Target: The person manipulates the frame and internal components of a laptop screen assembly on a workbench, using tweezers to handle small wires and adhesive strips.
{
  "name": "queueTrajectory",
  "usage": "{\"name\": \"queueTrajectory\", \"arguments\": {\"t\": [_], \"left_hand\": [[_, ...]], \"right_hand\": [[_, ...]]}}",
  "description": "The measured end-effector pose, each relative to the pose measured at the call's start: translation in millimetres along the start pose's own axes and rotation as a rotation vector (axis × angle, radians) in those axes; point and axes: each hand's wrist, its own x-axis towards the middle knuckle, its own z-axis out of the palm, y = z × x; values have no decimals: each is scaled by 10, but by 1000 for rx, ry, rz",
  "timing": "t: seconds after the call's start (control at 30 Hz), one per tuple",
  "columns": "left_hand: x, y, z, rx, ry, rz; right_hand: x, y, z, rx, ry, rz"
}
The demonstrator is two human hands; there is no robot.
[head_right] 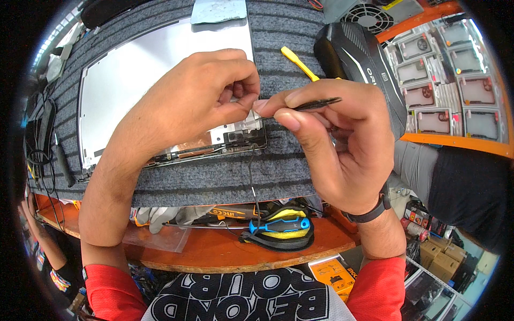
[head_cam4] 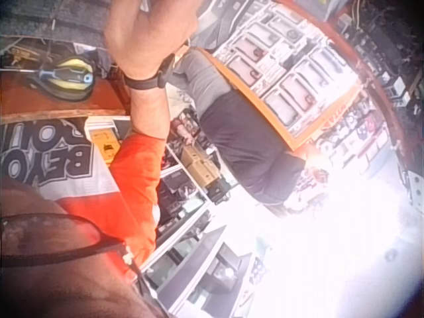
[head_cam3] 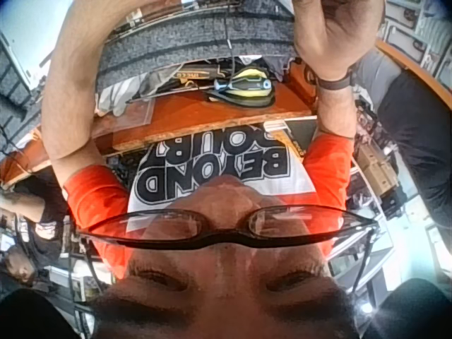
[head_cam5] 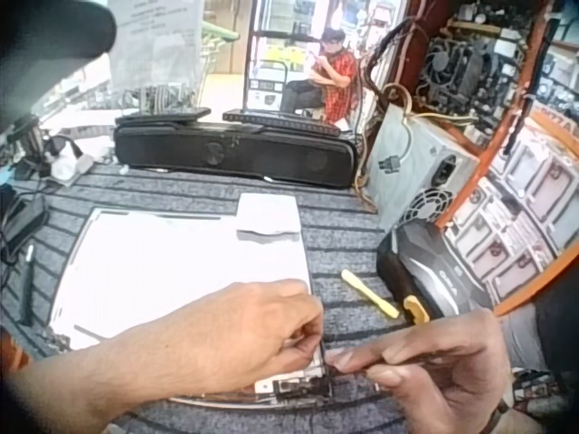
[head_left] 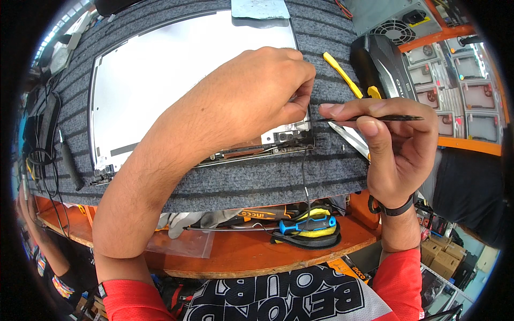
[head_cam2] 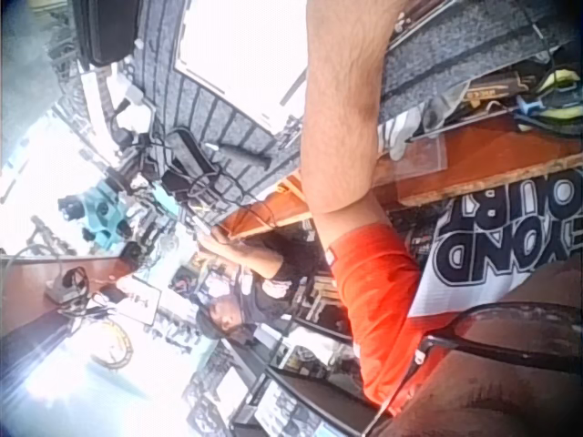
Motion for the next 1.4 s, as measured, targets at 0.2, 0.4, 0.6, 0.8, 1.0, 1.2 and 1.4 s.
{"name": "queueTrajectory", "arguments": {"t": [0.2,0.4,0.6,0.8,1.0,1.2,1.4], "left_hand": [[-8,-6,-2,5,-1,-2],[-8,-7,-3,0,-4,1],[-6,-7,-7,-8,-6,-15],[4,-25,-5,-12,-11,-12],[15,-21,-1,-8,2,4],[4,-25,-4,1,11,10],[20,-14,-6,4,3,-10]], "right_hand": [[-5,3,-4,-6,-5,9],[-1,6,-15,-12,-13,-3],[8,-20,-15,-10,-10,17],[6,18,-11,-17,-19,-13],[12,6,-3,1,1,-10],[13,11,1,2,7,2],[46,-28,-34,-46,15,-5]]}}
